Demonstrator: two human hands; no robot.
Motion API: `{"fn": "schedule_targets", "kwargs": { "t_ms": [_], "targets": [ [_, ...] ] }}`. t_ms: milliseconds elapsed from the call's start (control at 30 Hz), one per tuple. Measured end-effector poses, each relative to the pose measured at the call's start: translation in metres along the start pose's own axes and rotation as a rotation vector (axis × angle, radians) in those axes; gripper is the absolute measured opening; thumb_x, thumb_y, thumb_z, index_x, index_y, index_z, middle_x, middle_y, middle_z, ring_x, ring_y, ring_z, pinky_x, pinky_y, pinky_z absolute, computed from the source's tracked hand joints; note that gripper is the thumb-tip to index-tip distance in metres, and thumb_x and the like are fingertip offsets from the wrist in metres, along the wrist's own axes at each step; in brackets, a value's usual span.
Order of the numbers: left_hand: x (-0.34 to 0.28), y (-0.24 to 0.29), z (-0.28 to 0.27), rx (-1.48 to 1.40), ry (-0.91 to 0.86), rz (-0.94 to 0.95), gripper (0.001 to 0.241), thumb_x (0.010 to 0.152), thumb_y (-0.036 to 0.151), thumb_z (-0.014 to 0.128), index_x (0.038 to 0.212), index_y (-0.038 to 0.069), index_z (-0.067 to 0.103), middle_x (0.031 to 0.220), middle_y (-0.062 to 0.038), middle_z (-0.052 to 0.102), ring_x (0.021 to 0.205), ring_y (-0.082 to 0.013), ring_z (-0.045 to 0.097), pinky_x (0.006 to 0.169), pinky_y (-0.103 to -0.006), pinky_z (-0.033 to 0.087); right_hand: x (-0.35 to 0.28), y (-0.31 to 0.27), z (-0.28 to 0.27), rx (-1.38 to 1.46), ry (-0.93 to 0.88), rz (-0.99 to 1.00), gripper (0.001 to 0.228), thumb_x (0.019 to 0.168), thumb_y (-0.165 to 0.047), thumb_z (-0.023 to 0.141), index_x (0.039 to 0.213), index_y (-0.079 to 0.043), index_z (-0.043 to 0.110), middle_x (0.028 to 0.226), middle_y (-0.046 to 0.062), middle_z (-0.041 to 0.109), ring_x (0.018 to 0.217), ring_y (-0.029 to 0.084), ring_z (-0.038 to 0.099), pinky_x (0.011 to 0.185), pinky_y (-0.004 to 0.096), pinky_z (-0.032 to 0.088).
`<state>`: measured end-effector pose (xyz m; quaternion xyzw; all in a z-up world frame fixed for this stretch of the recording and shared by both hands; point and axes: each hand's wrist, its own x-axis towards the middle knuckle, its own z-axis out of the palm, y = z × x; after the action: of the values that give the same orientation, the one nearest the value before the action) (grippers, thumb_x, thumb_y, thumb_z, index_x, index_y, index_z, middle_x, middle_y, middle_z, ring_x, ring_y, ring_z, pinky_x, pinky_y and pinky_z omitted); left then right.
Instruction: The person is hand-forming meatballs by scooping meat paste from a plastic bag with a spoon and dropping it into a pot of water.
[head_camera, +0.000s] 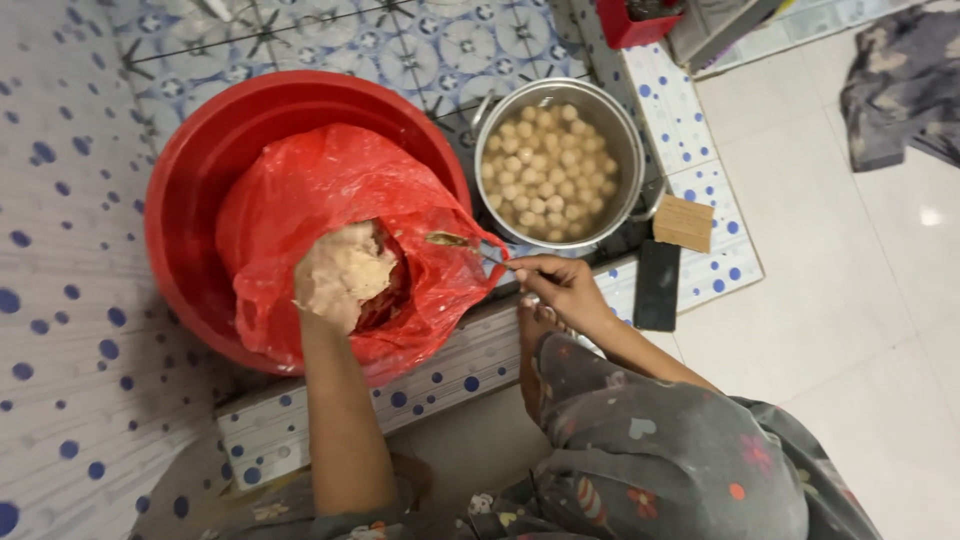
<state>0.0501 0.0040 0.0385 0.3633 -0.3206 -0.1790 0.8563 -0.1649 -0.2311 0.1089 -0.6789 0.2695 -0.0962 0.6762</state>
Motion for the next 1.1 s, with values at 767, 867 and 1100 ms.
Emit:
{"fn": "schedule_targets", "kwargs": {
  "t_ms": [767,867,1100],
  "targets": [
    [-0.006,0.005,0.005,0.051,0.470,-0.226,0.033,0.083,-0.017,0.058,0.105,0.008,0.059,0.092,-0.003,0.059,0.075,-0.0101,0.055,0.067,-0.0180,0.050,0.001,-0.001,0.013,-0.061,-0.037,-0.035,0.020,0.092,-0.007,0.074,0.111,-0.005,0.080,0.068,0.010,0.071,0.055,0.005,0.051,0.051,0.020,0.046],
    [0.006,0.026,0.031,0.282,0.506,-0.193,0.056,0.105,0.056,0.045,0.098,0.002,0.059,0.072,-0.012,0.055,0.066,-0.0174,0.057,0.054,-0.0326,0.052,0.005,0.000,0.021,-0.056,-0.023,-0.064,0.020,0.092,-0.005,0.072,0.111,-0.004,0.079,0.065,0.009,0.070,0.054,0.003,0.049,0.047,0.017,0.040],
    [0.018,0.058,0.055,0.150,0.667,-0.456,0.016,0.085,0.001,0.077,0.098,0.002,0.068,0.054,-0.012,0.053,0.035,-0.0141,0.044,0.023,-0.0315,0.033,0.008,0.006,0.027,-0.071,-0.026,-0.087,0.020,0.091,-0.004,0.072,0.110,-0.001,0.078,0.058,0.008,0.066,0.049,0.003,0.045,0.045,0.016,0.035]
  ]
}}
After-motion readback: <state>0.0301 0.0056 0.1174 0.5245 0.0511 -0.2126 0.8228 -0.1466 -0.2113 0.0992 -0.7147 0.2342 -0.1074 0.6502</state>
